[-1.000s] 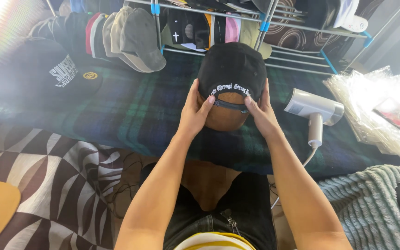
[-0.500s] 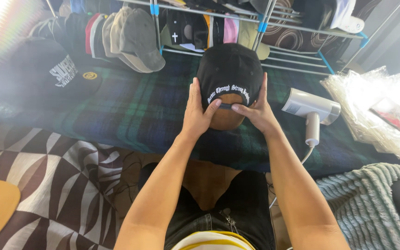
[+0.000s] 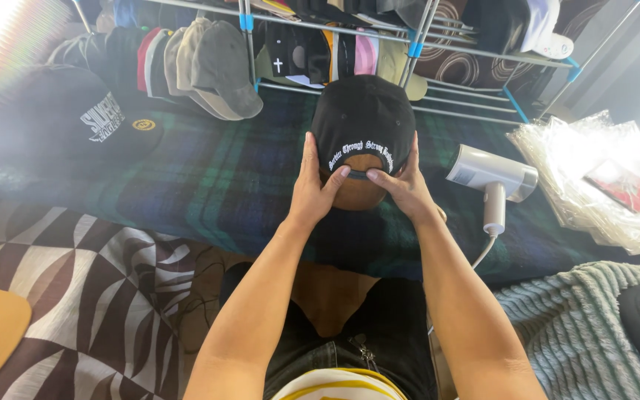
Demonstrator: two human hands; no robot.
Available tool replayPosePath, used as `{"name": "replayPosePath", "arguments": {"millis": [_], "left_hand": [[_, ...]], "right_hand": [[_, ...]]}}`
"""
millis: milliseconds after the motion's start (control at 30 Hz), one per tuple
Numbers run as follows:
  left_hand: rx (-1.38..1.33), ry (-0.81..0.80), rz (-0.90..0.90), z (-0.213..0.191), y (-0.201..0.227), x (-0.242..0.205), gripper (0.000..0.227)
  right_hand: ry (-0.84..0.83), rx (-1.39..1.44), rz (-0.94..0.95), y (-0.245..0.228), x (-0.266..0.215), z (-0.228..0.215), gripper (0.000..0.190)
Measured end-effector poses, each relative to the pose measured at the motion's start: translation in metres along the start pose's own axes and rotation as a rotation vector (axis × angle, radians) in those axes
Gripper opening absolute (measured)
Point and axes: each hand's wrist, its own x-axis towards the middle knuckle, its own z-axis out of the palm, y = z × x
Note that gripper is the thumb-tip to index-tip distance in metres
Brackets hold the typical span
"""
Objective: Cleaning a black baseball cap using a brush on a hat stand
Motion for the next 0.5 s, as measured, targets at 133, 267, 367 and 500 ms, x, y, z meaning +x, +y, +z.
{"name": "replayPosePath", "arguments": {"millis": [133, 267, 367, 500], "left_hand": [[0.003, 0.046, 0.032, 0.002, -0.011, -0.002, 0.1], [0.297, 0.5, 0.46, 0.009, -0.003, -0.023, 0.081], [0.493, 0.497, 0.59, 0.029, 0.019, -0.036, 0.064], [0.568, 0.448, 0.635, 0.037, 0.018, -0.038, 0.054]], "right_hand": [[-0.021, -0.528, 0.282, -0.035, -0.007, -0.012, 0.123], [-0.237, -1.173, 0.421, 0.069, -0.003, -0.105, 0.095], [-0.145, -1.293, 0.298, 0.114, -0.003, -0.137, 0.044], [-0.083, -1.247, 0.054, 0.141, 0.019, -0.196, 0.039]]}}
